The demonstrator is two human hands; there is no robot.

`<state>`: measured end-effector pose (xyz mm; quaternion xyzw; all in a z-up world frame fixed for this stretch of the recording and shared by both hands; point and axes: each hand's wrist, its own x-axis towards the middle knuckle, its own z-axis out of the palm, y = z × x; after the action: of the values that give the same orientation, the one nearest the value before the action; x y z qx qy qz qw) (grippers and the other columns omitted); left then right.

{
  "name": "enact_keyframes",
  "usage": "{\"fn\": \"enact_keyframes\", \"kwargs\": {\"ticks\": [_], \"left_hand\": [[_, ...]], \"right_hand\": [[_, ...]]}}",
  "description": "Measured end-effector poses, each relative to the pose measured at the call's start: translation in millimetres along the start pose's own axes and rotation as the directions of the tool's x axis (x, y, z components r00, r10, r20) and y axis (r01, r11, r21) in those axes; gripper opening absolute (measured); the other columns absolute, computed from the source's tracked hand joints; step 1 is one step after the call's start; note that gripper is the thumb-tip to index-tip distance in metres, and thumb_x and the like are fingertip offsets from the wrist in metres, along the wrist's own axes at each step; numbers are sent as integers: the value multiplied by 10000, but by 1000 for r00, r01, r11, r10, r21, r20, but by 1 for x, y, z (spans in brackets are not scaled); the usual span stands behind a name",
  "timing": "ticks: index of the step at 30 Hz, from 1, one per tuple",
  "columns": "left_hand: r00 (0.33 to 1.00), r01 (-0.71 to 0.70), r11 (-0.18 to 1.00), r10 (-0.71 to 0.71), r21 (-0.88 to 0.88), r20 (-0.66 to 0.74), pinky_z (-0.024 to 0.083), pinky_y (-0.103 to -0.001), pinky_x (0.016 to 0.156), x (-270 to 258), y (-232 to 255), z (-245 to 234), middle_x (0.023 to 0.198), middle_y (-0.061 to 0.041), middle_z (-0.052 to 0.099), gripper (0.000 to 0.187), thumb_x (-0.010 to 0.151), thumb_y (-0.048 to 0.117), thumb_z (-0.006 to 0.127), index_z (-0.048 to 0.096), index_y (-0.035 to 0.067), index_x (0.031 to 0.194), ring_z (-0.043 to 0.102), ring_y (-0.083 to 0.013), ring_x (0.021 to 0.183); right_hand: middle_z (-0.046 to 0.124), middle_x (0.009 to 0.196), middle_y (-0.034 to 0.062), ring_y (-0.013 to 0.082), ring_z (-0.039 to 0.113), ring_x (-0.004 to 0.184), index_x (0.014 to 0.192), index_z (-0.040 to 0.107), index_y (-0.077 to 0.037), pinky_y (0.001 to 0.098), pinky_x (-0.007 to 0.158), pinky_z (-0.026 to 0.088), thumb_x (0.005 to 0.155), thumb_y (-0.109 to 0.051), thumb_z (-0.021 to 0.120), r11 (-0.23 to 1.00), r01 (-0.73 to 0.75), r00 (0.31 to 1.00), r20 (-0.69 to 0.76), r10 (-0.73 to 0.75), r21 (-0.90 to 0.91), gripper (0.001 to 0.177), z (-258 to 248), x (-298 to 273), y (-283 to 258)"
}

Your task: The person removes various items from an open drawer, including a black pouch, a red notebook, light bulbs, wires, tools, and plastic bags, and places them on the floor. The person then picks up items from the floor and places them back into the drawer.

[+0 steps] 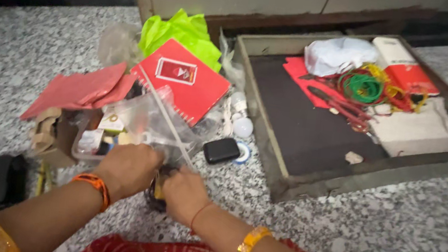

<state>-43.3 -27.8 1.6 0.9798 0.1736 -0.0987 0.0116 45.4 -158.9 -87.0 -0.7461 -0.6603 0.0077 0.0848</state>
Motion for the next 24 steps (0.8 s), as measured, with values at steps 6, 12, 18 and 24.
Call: {"fn": "enact_keyframes", "kwargs": {"ticks": [6, 12, 18, 24], "left_hand": [[991, -92, 994, 85, -64, -106, 584, -496, 820, 37, 39, -19, 964, -150, 746, 188, 794, 172, 637, 737, 146, 950, 730, -361, 940], [887, -373, 925, 334, -70, -320, 573, -506, 808, 87, 136, -83, 949, -151, 744, 162, 780, 173, 672, 744, 129, 919, 721, -369, 928], [655, -637, 729, 683, 249, -324, 580, -481, 795, 86, 216, -178, 931, -140, 746, 170, 761, 130, 665, 762, 140, 900, 731, -333, 918], [617, -581, 598, 766, 552, -181, 568, -468, 797, 29, 220, -249, 931, -121, 755, 140, 858, 181, 641, 756, 139, 924, 735, -316, 934]], "right_hand": [[692, 1015, 213, 417, 700, 908, 1018, 700, -19, 511, 790, 566, 790, -134, 692, 954, -177, 967, -136, 213, 241, 256, -69, -28, 35], [702, 1033, 198, 407, 702, 930, 1046, 713, -86, 526, 807, 556, 784, -168, 694, 901, -415, 874, -221, 434, 130, 275, -172, -93, 89], [674, 1123, 166, 376, 675, 1019, 1135, 701, -111, 496, 854, 539, 758, -276, 769, 825, -564, 792, -263, 551, 34, 417, -258, -166, 107], [665, 1091, 128, 353, 673, 1033, 1165, 690, -138, 471, 887, 538, 759, -284, 765, 812, -574, 810, -215, 545, -104, 439, -335, -194, 76]]}}
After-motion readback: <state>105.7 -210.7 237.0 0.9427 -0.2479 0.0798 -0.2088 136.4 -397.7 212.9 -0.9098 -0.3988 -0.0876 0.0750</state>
